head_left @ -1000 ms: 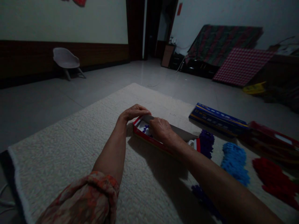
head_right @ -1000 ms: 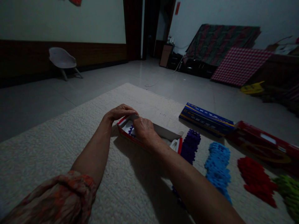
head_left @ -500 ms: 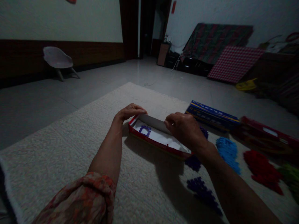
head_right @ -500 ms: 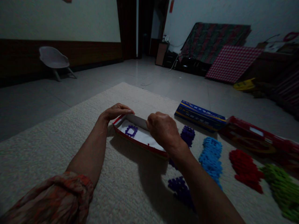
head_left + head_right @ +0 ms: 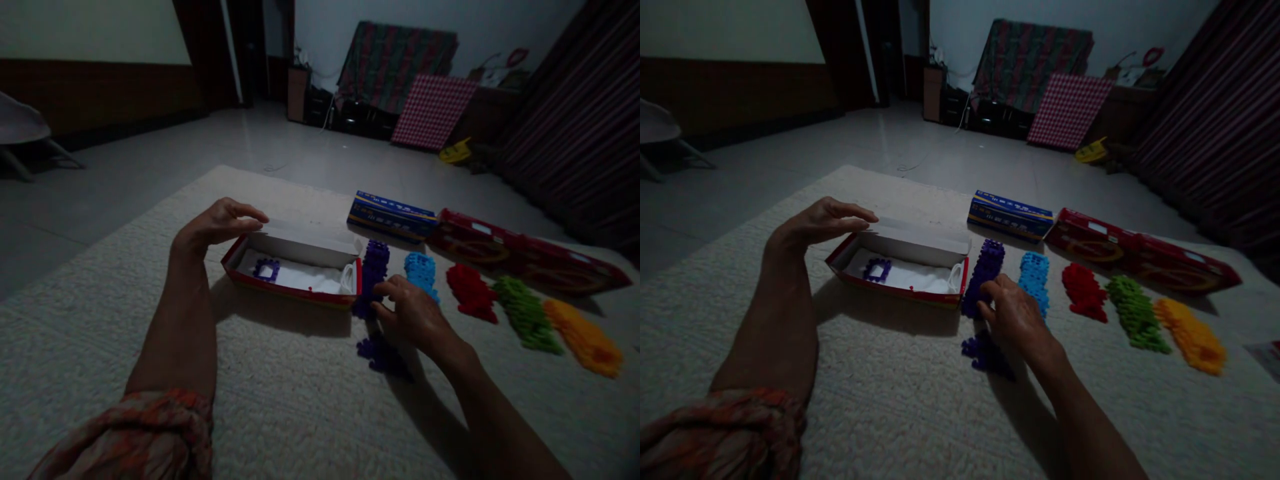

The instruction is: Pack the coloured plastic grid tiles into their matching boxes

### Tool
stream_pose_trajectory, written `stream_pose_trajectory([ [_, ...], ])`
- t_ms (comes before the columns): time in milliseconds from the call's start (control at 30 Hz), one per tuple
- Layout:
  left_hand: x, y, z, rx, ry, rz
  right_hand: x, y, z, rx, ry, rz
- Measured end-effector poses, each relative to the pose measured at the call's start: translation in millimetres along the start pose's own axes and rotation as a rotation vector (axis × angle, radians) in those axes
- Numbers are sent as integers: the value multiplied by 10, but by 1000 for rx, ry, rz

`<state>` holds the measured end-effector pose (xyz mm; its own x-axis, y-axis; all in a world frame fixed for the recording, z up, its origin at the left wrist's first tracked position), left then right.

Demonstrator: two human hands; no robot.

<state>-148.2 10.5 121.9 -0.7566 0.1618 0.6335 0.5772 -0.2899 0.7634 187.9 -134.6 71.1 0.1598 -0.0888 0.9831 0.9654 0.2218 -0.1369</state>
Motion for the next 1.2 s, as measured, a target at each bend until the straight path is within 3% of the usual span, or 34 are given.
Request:
stream_pose_trajectory([
  [100, -132, 53, 52, -42, -62, 2, -47, -67, -34, 8, 16, -17],
  [267, -298, -67, 152, -16, -114, 22, -102, -120, -33, -18, 33, -77],
  [433, -239, -162, 146, 8, -82, -14, -114, -78, -24, -25, 71, -49],
  [867, -269, -239, 160, 0, -95, -127, -218, -20, 37, -94, -32, -55],
  [1200, -252, -334, 144, -17, -143, -79, -260, 72, 14, -58, 35, 77],
])
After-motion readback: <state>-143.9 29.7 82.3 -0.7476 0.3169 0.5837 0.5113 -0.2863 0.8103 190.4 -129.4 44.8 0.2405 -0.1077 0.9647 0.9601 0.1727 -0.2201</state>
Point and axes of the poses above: each hand's wrist, its own z-axis towards the middle knuckle, its own x-axis out of the back of the hand, y = z × x, the point moved 7 cm from there along z, towards the middle knuckle, and after that the axes turned 2 degrees about -x, right-handed, at the moved point
